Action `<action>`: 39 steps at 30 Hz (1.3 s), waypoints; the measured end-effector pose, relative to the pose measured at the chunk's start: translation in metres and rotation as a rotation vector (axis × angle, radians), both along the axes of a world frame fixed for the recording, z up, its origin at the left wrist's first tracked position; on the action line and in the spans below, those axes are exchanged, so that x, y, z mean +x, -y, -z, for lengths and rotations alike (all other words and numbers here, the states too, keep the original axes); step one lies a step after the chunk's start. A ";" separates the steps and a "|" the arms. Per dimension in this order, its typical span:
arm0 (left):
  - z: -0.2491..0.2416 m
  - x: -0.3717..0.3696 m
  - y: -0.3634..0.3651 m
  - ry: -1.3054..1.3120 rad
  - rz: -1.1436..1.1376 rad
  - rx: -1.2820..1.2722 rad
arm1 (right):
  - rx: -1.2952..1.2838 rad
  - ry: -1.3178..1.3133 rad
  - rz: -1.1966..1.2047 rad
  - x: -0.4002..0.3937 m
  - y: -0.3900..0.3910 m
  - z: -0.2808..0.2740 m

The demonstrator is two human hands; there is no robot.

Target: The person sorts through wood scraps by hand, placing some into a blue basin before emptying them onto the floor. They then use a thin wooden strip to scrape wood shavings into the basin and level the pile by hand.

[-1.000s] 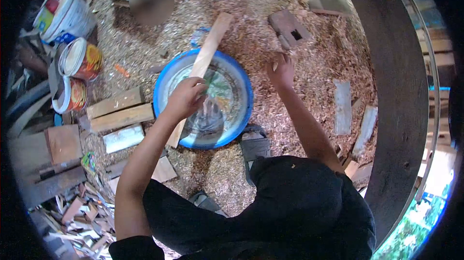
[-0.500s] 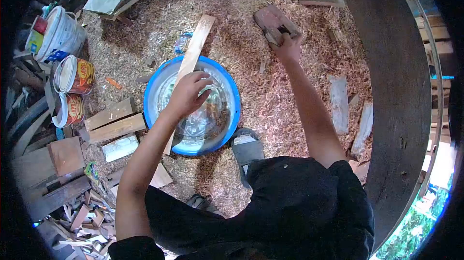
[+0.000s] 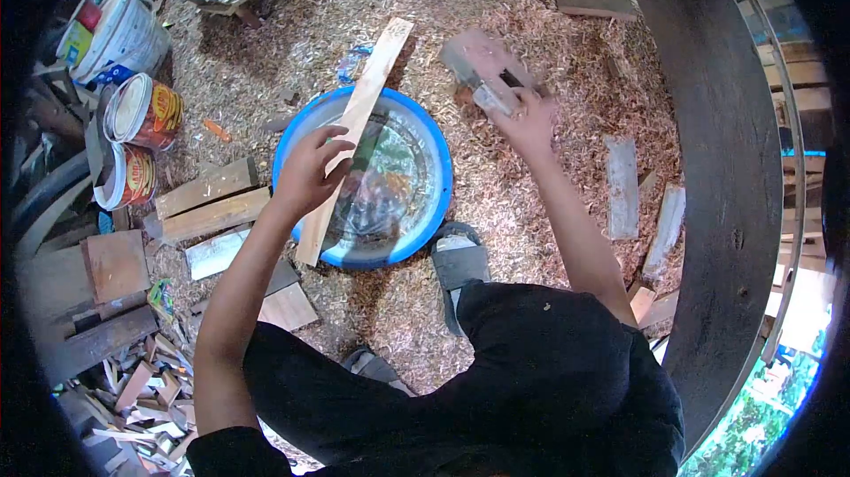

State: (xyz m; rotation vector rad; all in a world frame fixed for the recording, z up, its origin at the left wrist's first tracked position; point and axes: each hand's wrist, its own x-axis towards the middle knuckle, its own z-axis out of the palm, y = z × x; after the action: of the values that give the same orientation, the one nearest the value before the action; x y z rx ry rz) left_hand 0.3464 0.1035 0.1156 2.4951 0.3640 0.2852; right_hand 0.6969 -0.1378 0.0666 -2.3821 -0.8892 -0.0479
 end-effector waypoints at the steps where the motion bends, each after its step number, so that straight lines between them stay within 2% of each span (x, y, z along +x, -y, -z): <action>1: -0.002 -0.008 0.001 -0.001 -0.031 -0.007 | 0.040 0.026 -0.086 -0.013 -0.005 -0.006; 2: -0.003 -0.016 0.001 -0.004 -0.064 -0.013 | 0.081 0.050 -0.174 -0.027 -0.011 -0.011; 3: -0.006 -0.025 0.002 -0.003 -0.081 -0.011 | 0.172 -0.305 -0.190 -0.045 -0.021 -0.021; 7: -0.009 -0.063 0.006 0.031 -0.267 -0.157 | 0.195 -0.261 -0.321 -0.102 -0.053 -0.017; 10: 0.008 -0.096 0.001 0.122 -0.385 -0.168 | 0.231 -0.300 -0.550 -0.143 -0.081 -0.014; 12: 0.013 -0.112 -0.002 0.261 -0.572 -0.436 | 0.237 -0.380 -0.647 -0.171 -0.105 -0.005; 13: 0.005 -0.120 -0.003 0.240 -0.666 -0.504 | 0.258 -0.366 -0.724 -0.188 -0.116 -0.006; 16: 0.009 -0.152 -0.023 0.410 -0.756 -0.558 | 0.211 -0.276 -0.865 -0.235 -0.154 -0.023; 18: 0.000 -0.177 -0.040 0.361 -0.791 -0.499 | 0.288 -0.316 -0.951 -0.264 -0.186 -0.029; 20: -0.017 -0.196 -0.055 0.371 -0.873 -0.274 | 0.327 -0.266 -1.033 -0.282 -0.224 -0.027; 21: -0.004 -0.210 -0.077 0.429 -0.873 -0.149 | 0.396 -0.244 -1.051 -0.293 -0.242 -0.039; 22: -0.015 -0.221 -0.095 0.428 -0.875 -0.115 | 0.465 -0.222 -1.066 -0.304 -0.260 -0.047; 23: -0.026 -0.231 -0.112 0.426 -0.875 -0.084 | 0.469 -0.231 -1.086 -0.313 -0.286 -0.046; 24: -0.021 -0.244 -0.139 0.423 -0.893 -0.080 | 0.478 -0.102 -1.100 -0.321 -0.313 -0.045; 25: -0.012 -0.259 -0.168 0.372 -0.912 0.074 | 0.486 0.029 -1.107 -0.328 -0.330 -0.044; 26: -0.007 -0.269 -0.182 0.319 -0.922 0.229 | 0.486 0.027 -1.115 -0.335 -0.339 -0.049; 27: -0.016 -0.274 -0.182 0.319 -0.927 0.232 | 0.375 -0.055 -1.095 -0.343 -0.346 -0.060; 29: -0.039 -0.281 -0.177 0.028 -1.008 -0.022 | 0.243 -0.125 -1.091 -0.348 -0.349 -0.066; 30: -0.038 -0.282 -0.169 0.026 -1.008 -0.019 | 0.247 -0.127 -1.091 -0.345 -0.346 -0.055; 32: -0.022 -0.277 -0.140 -0.005 -1.013 -0.110 | 0.294 -0.136 -1.116 -0.328 -0.332 -0.024; 34: 0.007 -0.274 -0.108 0.072 -0.837 -0.038 | 0.224 -0.140 -1.085 -0.304 -0.303 -0.011; 35: 0.016 -0.269 -0.091 0.070 -0.818 -0.052 | 0.200 -0.181 -1.064 -0.289 -0.290 0.008; 37: 0.030 -0.253 -0.061 -0.076 -0.784 -0.198 | 0.164 -0.219 -1.012 -0.259 -0.258 0.030; 38: 0.058 -0.249 -0.053 -0.102 -0.727 -0.028 | 0.125 -0.245 -0.962 -0.245 -0.241 0.033; 39: 0.059 -0.235 -0.043 -0.137 -0.699 -0.090 | 0.090 -0.269 -0.907 -0.231 -0.223 0.033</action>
State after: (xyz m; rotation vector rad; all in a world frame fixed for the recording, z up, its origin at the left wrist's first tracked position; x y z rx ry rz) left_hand 0.1115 0.1460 0.0566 2.2217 1.2742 0.3586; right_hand 0.4654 0.0855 0.0340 -1.6543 -1.6795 0.5542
